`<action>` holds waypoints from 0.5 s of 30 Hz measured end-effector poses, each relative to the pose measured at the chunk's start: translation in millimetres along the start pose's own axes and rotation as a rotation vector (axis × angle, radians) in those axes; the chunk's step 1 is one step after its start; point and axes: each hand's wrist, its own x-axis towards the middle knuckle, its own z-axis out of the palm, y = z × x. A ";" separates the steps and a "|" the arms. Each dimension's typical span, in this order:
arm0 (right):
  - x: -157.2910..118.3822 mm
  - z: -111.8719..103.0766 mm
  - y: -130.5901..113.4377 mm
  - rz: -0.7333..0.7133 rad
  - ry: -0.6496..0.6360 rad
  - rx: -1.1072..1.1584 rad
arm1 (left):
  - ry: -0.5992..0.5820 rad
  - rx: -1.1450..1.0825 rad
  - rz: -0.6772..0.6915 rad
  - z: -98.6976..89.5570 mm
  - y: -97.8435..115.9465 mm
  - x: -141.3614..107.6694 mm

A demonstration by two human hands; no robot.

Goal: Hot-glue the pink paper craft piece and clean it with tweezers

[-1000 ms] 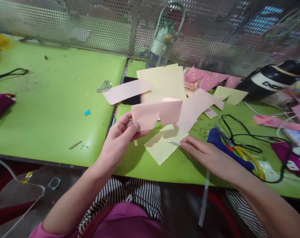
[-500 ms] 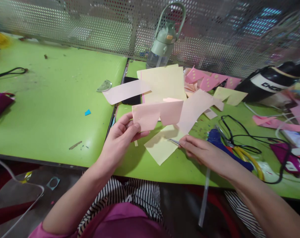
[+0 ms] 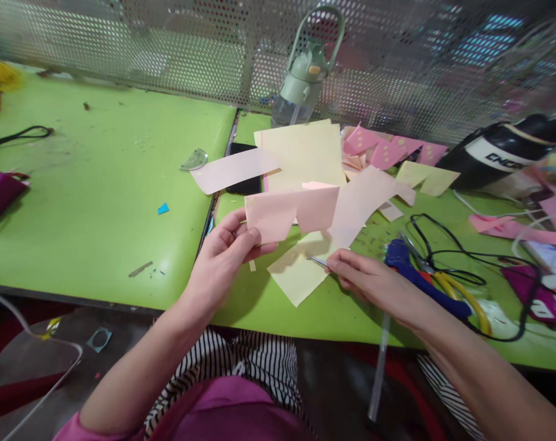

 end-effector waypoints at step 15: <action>-3.2 1.8 2.7 0.112 0.002 0.171 | -0.005 0.019 0.003 0.2 0.1 -0.2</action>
